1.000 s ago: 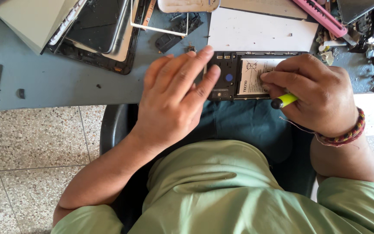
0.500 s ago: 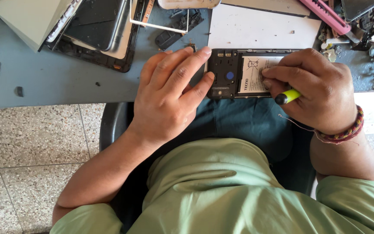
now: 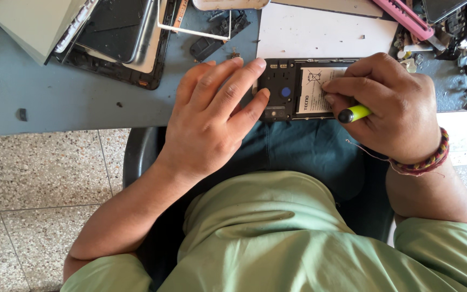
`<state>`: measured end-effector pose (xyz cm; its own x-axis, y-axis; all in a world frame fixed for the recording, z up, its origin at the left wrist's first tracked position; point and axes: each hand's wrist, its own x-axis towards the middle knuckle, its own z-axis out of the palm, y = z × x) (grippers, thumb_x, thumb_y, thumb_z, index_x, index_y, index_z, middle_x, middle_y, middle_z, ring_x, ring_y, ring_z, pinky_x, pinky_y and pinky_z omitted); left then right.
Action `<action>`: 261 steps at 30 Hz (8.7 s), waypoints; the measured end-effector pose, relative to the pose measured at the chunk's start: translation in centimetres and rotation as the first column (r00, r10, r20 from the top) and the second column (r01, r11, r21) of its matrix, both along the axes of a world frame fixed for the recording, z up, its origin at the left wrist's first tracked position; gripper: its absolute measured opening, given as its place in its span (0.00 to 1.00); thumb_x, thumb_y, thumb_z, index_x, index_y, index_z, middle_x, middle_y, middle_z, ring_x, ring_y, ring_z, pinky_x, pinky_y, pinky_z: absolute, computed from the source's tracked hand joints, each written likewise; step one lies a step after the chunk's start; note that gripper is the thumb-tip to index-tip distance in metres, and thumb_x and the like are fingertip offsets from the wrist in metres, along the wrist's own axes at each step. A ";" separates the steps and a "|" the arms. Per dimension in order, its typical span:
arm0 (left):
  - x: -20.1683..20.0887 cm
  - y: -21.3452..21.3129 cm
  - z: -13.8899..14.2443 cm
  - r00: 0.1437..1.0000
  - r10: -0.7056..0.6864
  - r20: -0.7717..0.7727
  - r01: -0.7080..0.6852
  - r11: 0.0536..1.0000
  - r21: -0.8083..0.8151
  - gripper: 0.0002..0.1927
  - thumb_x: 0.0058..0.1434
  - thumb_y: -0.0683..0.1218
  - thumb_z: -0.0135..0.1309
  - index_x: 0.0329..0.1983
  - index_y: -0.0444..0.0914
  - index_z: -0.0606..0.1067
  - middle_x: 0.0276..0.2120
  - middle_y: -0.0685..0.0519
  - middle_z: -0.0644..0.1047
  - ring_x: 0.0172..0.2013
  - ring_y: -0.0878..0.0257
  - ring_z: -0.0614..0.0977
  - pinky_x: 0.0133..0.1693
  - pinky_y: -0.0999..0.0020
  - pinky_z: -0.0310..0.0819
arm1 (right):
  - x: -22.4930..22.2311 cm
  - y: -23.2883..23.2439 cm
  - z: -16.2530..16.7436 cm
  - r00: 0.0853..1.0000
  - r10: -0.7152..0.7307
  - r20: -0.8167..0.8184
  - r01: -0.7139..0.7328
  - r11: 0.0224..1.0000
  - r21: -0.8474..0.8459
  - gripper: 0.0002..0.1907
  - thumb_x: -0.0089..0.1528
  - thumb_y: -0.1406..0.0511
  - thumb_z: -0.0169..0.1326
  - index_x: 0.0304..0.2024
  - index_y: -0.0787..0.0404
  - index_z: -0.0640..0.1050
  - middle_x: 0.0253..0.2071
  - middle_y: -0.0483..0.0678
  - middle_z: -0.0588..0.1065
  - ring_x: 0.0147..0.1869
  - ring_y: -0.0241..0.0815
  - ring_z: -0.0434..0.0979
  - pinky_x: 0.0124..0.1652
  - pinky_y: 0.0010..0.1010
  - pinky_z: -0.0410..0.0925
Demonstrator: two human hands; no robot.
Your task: The person uses a green screwdriver to remove screws from the back of a disassembled smartphone placed on their lap. They then use a pink plastic pry tool to lift and separate a metal bracket from the phone's internal frame.
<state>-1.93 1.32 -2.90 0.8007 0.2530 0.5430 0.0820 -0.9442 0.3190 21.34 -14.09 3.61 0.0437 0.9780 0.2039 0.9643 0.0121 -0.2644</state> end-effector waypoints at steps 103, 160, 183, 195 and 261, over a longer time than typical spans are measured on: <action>0.4 -0.1 0.6 0.998 -0.050 0.022 0.051 0.997 -0.050 0.10 0.73 0.46 0.59 0.55 0.41 0.81 0.59 0.50 0.76 0.56 0.56 0.77 0.62 0.55 0.68 | 1.8 2.6 3.6 0.958 0.237 -0.160 -0.216 0.967 0.135 0.22 0.60 0.81 0.60 0.50 0.75 0.62 0.43 0.66 0.75 0.46 0.56 0.84 0.40 0.33 0.78; 0.4 0.0 0.5 0.998 -0.060 0.026 0.062 0.995 -0.081 0.10 0.75 0.46 0.58 0.57 0.42 0.79 0.60 0.50 0.75 0.56 0.55 0.77 0.63 0.54 0.68 | 2.3 1.4 4.2 0.931 0.263 -0.255 -0.284 0.957 -0.051 0.19 0.58 0.73 0.64 0.46 0.70 0.68 0.40 0.64 0.77 0.42 0.53 0.85 0.38 0.34 0.80; 0.4 0.0 0.5 0.998 -0.057 0.029 0.059 0.996 -0.071 0.11 0.74 0.45 0.57 0.57 0.42 0.80 0.60 0.51 0.75 0.56 0.56 0.77 0.63 0.55 0.68 | 1.1 1.9 4.4 0.934 0.300 -0.194 -0.311 0.950 -0.027 0.22 0.58 0.73 0.65 0.45 0.71 0.65 0.35 0.63 0.78 0.39 0.53 0.85 0.33 0.35 0.77; 0.5 0.0 0.5 0.998 -0.053 0.028 0.055 0.995 -0.078 0.10 0.73 0.45 0.57 0.56 0.43 0.81 0.60 0.52 0.75 0.56 0.57 0.77 0.63 0.56 0.68 | 0.1 2.2 5.5 0.975 0.047 -0.218 -0.106 0.957 -0.271 0.08 0.59 0.70 0.66 0.32 0.67 0.78 0.33 0.58 0.80 0.42 0.48 0.85 0.39 0.35 0.77; 0.1 0.0 0.4 0.997 -0.076 -0.027 0.074 0.993 -0.090 0.17 0.71 0.49 0.62 0.59 0.40 0.77 0.64 0.49 0.71 0.61 0.53 0.73 0.67 0.52 0.64 | -2.2 0.1 5.4 0.985 -0.052 -0.163 0.009 0.967 -0.255 0.13 0.57 0.69 0.71 0.32 0.60 0.76 0.35 0.57 0.81 0.38 0.45 0.84 0.37 0.33 0.76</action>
<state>-1.79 1.27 -2.54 0.8350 0.2377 0.4964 0.0230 -0.9162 0.4000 19.17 -13.98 8.97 0.0866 0.9943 -0.0619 0.9051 -0.1045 -0.4122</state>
